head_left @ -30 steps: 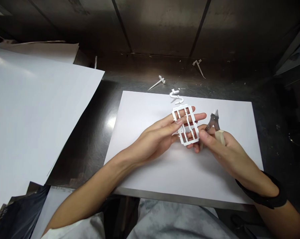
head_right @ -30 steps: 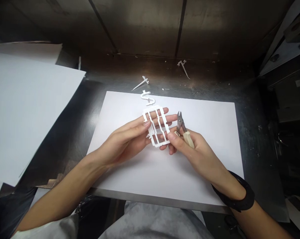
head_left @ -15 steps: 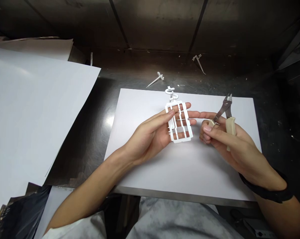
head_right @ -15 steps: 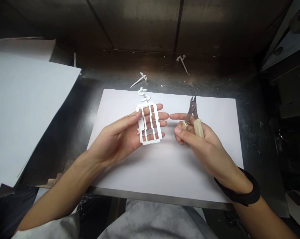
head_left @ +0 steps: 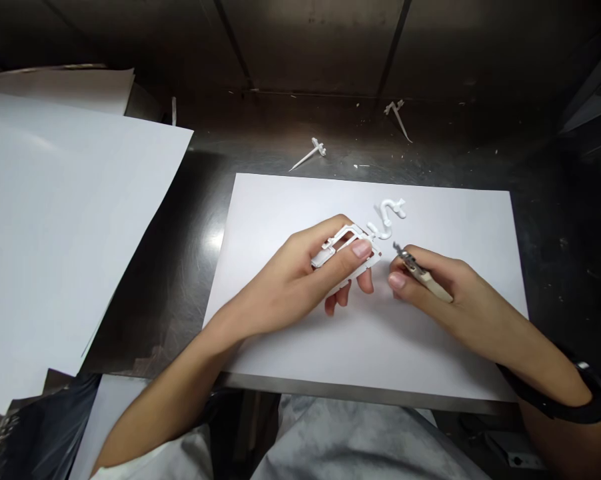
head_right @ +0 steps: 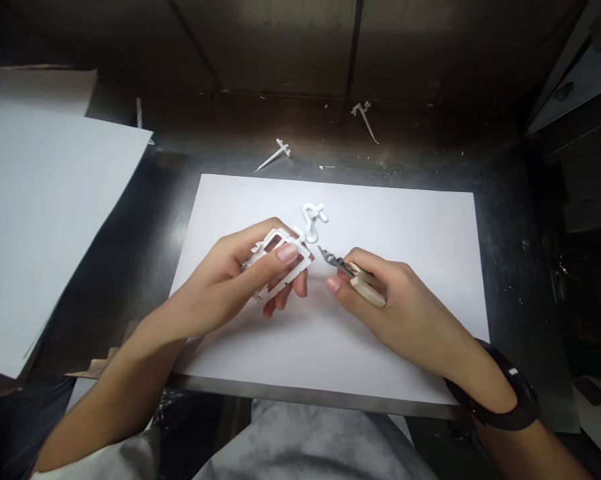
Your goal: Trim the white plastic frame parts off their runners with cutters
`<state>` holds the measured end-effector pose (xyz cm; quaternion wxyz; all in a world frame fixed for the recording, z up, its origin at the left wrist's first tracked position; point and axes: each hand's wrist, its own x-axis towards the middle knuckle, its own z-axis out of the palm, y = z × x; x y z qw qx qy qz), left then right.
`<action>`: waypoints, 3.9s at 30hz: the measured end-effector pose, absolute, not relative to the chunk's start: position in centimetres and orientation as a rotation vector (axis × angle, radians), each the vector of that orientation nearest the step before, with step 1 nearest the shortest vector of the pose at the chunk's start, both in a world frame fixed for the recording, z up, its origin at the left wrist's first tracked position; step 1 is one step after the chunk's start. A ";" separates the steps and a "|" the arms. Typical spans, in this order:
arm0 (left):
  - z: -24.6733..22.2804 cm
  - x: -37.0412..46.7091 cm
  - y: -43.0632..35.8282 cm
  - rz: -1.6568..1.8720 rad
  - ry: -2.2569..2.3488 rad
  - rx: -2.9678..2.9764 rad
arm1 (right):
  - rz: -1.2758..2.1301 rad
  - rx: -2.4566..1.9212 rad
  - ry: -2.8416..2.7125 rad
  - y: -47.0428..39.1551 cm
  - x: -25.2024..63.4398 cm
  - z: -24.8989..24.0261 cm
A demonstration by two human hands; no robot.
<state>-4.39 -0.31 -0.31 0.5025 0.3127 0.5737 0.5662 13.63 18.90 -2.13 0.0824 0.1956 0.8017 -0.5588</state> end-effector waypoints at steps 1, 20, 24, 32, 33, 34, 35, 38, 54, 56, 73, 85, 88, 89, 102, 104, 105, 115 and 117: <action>-0.3 -4.5 -0.4 1.357 1.418 0.783 | -1.607 0.593 2.435 18.8 13.6 -2.2; -1.0 -4.7 -0.2 1.213 1.457 0.942 | -1.391 0.589 2.475 19.0 13.8 -2.4; -1.2 -4.9 -0.3 1.201 1.481 0.953 | -1.375 0.557 2.414 19.4 13.8 -2.4; -1.3 -4.9 -0.3 1.182 1.481 0.922 | -1.418 0.570 2.334 18.4 13.6 -1.4; -1.3 -4.9 -0.3 1.184 1.477 0.916 | -1.422 0.570 2.330 18.3 13.5 -1.3; -1.3 -4.9 -0.3 1.182 1.474 0.907 | -1.422 0.567 2.327 18.2 13.5 -1.3; -1.3 -4.9 -0.3 1.180 1.471 0.900 | -1.418 0.566 2.325 18.2 13.4 -1.2; -1.2 -4.9 -0.3 1.169 1.461 0.883 | -1.398 0.564 2.327 18.1 13.3 -1.2; -1.1 -5.0 -0.1 1.167 1.436 0.844 | -1.260 0.567 2.443 17.9 13.8 -2.2; -1.1 -5.0 -0.1 1.159 1.434 0.849 | -1.247 0.575 2.466 17.9 14.0 -2.5; -0.1 -5.6 -0.3 1.773 0.921 0.285 | -1.068 0.795 2.618 18.2 13.7 -5.2; 0.5 -5.4 -0.6 1.780 0.785 0.164 | -0.981 0.847 2.928 18.2 13.2 -5.8; 0.4 -5.4 -0.4 1.786 0.818 0.133 | -0.865 0.828 3.125 18.7 12.5 -6.2; 0.4 -5.4 -0.3 1.792 0.829 0.126 | -0.813 0.807 3.144 18.8 12.3 -6.5; 0.3 -5.3 -0.1 1.811 0.867 0.184 | -0.736 0.819 3.151 19.0 12.0 -7.4; 0.3 -5.3 -0.1 1.812 0.864 0.200 | -0.729 0.807 3.158 19.0 12.0 -7.5; 0.3 -5.2 -0.2 1.811 0.861 0.208 | -0.728 0.805 3.156 19.0 12.0 -7.5; 0.0 -5.1 -0.2 1.800 0.915 0.180 | -0.711 0.806 3.170 19.1 12.2 -7.6; 0.0 -5.1 -0.2 1.798 0.917 0.195 | -0.723 0.815 3.158 19.2 12.2 -7.6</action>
